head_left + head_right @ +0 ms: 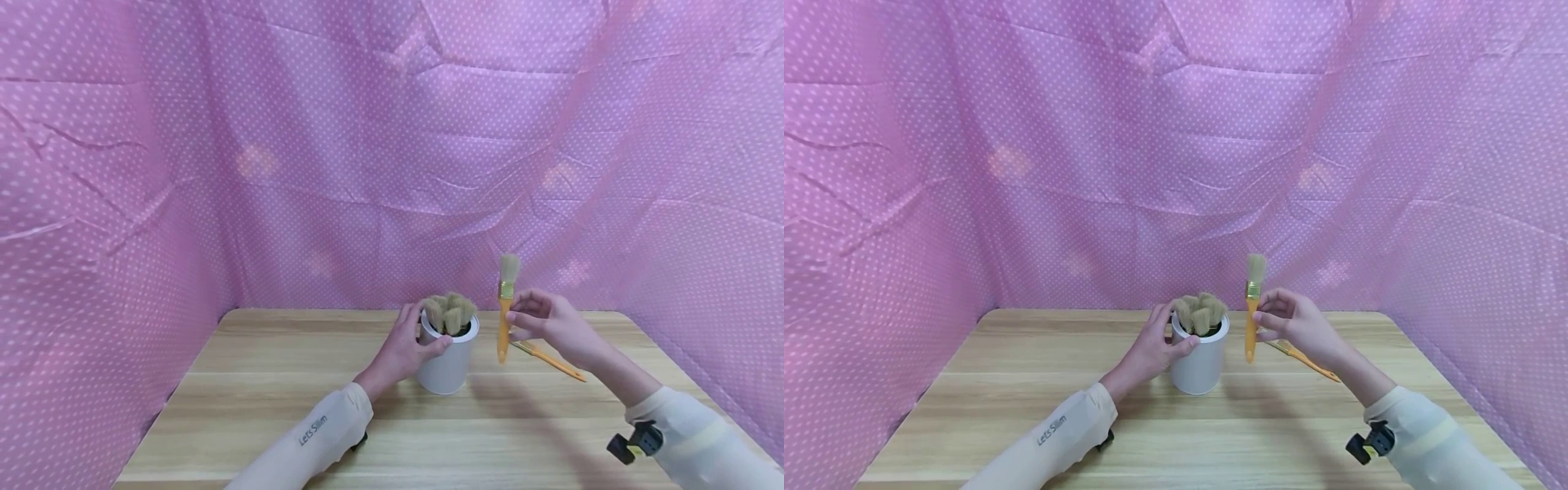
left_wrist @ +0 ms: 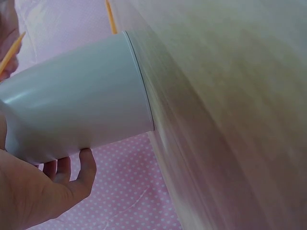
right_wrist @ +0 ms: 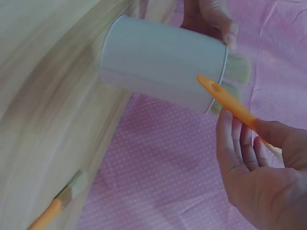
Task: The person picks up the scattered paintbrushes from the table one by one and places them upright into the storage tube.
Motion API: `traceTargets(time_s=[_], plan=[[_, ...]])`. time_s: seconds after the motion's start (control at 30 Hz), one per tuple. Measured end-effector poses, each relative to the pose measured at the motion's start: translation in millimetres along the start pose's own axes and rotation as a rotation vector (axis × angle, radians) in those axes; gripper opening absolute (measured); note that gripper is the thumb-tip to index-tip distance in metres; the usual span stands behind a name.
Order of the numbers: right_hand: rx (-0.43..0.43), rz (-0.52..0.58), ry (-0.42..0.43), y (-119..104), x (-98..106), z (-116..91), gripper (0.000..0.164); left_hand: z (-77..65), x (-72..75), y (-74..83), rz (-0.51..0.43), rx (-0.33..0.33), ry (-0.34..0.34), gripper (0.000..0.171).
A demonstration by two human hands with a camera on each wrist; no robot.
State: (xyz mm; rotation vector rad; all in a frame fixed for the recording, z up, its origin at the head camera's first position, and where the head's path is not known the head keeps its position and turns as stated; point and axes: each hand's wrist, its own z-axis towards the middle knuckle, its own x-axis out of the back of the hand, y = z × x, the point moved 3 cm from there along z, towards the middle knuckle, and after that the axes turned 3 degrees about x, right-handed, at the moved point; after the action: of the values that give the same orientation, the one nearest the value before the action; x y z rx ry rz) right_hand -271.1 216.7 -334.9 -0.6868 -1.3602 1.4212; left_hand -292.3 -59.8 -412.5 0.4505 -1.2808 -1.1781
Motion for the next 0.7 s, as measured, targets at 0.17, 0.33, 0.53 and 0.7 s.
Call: traceTargets(time_s=[0.17,0.33,0.53,0.7], plan=[[0.106,0.055,0.015,-13,-11,4,0.035,-0.2,0.6,0.3,0.010,0.007,-0.002,0.092],[0.193,-0.006,0.067,-22,-20,9,0.029,-0.5,0.7,0.5,0.010,0.017,-0.002,0.091],[0.272,-0.013,0.074,-24,-29,15,0.028,-1.4,0.8,1.3,0.005,0.021,-0.008,0.092],[0.255,0.048,0.033,-17,-36,19,0.029,-1.3,0.5,2.0,-0.004,0.038,-0.015,0.093]])
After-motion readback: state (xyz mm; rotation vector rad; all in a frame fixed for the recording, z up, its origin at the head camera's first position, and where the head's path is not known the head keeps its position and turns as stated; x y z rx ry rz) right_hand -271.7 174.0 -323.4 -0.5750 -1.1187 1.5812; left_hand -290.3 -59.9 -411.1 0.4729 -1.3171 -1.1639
